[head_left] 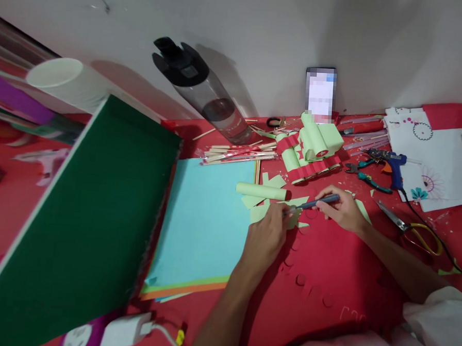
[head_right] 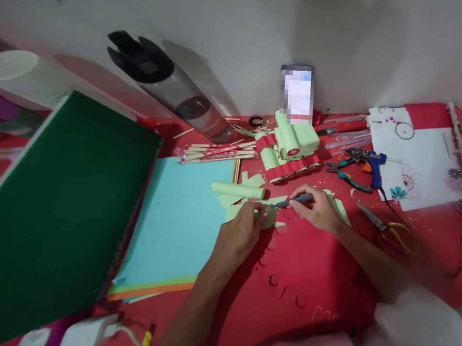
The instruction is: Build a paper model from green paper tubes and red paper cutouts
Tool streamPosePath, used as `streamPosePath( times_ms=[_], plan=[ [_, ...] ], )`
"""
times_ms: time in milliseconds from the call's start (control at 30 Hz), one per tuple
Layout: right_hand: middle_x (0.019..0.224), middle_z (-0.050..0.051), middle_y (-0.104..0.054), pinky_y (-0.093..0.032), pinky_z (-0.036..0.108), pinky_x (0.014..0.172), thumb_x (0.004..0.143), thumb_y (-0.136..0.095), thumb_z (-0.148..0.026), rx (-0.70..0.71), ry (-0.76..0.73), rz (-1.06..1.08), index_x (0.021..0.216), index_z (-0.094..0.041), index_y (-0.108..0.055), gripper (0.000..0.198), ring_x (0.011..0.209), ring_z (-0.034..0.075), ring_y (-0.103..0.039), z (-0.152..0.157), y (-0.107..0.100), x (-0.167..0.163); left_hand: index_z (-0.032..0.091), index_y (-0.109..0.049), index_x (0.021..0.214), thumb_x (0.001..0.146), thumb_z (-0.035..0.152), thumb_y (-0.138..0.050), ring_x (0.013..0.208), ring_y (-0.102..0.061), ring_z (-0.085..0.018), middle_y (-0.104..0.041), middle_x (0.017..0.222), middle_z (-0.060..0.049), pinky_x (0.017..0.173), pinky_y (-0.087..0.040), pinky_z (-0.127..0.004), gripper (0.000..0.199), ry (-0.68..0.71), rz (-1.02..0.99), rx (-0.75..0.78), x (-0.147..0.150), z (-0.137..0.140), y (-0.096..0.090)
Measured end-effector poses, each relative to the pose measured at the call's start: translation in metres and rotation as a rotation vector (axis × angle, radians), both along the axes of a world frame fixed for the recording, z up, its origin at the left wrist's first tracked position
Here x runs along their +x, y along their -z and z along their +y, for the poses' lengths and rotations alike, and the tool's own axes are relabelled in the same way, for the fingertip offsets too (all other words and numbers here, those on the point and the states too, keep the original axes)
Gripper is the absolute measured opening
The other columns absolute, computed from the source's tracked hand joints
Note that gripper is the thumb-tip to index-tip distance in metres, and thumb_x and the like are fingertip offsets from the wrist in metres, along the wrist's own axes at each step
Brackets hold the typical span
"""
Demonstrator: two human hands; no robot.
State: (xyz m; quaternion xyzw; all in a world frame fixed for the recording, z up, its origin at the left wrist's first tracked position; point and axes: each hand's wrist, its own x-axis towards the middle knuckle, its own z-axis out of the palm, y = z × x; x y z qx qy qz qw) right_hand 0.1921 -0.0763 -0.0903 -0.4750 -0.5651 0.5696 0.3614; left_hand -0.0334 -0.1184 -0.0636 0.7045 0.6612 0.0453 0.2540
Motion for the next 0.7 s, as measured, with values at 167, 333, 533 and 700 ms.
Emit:
streamPosePath(
  times_ms=[167,333,533,700],
  plan=[
    [0.085,0.002,-0.074,-0.053,0.023,0.058,0.092,-0.074,-0.037,0.013,-0.012,-0.018,0.099,-0.021,-0.071,0.018,0.064,0.012,-0.065,0.001,-0.002,0.000,0.023,-0.056,0.114,0.111,0.032,-0.040,0.091,-0.077,-0.025,-0.076,0.108,-0.006,0.068,-0.047,-0.031,0.018,-0.006,-0.045,0.021,0.001,0.000,0.003],
    [0.086,0.003,-0.076,-0.052,0.023,0.058,0.089,-0.077,-0.035,0.043,-0.046,-0.045,0.097,-0.021,-0.075,0.017,0.070,0.015,-0.069,0.000,-0.001,0.002,0.023,-0.058,0.114,0.109,0.030,-0.042,0.086,-0.076,-0.020,-0.077,0.100,-0.004,0.070,-0.051,-0.028,0.017,0.001,-0.149,0.009,0.001,-0.003,0.010],
    [0.085,0.006,-0.078,-0.054,0.025,0.059,0.089,-0.078,-0.039,0.050,-0.092,0.016,0.095,-0.020,-0.075,0.020,0.076,0.019,-0.075,-0.002,-0.001,0.001,0.024,-0.059,0.108,0.106,0.025,-0.044,0.091,-0.075,-0.019,-0.077,0.107,-0.007,0.076,-0.057,-0.029,0.015,0.037,-0.295,0.154,0.000,-0.009,0.026],
    [0.087,0.006,-0.080,-0.056,0.027,0.064,0.091,-0.076,-0.037,0.070,-0.115,0.033,0.095,-0.020,-0.073,0.018,0.077,0.019,-0.077,-0.001,-0.002,0.002,0.024,-0.058,0.106,0.107,0.028,-0.041,0.091,-0.074,-0.018,-0.076,0.107,-0.007,0.078,-0.058,-0.030,0.017,0.045,-0.363,0.202,0.000,-0.008,0.027]
  ],
)
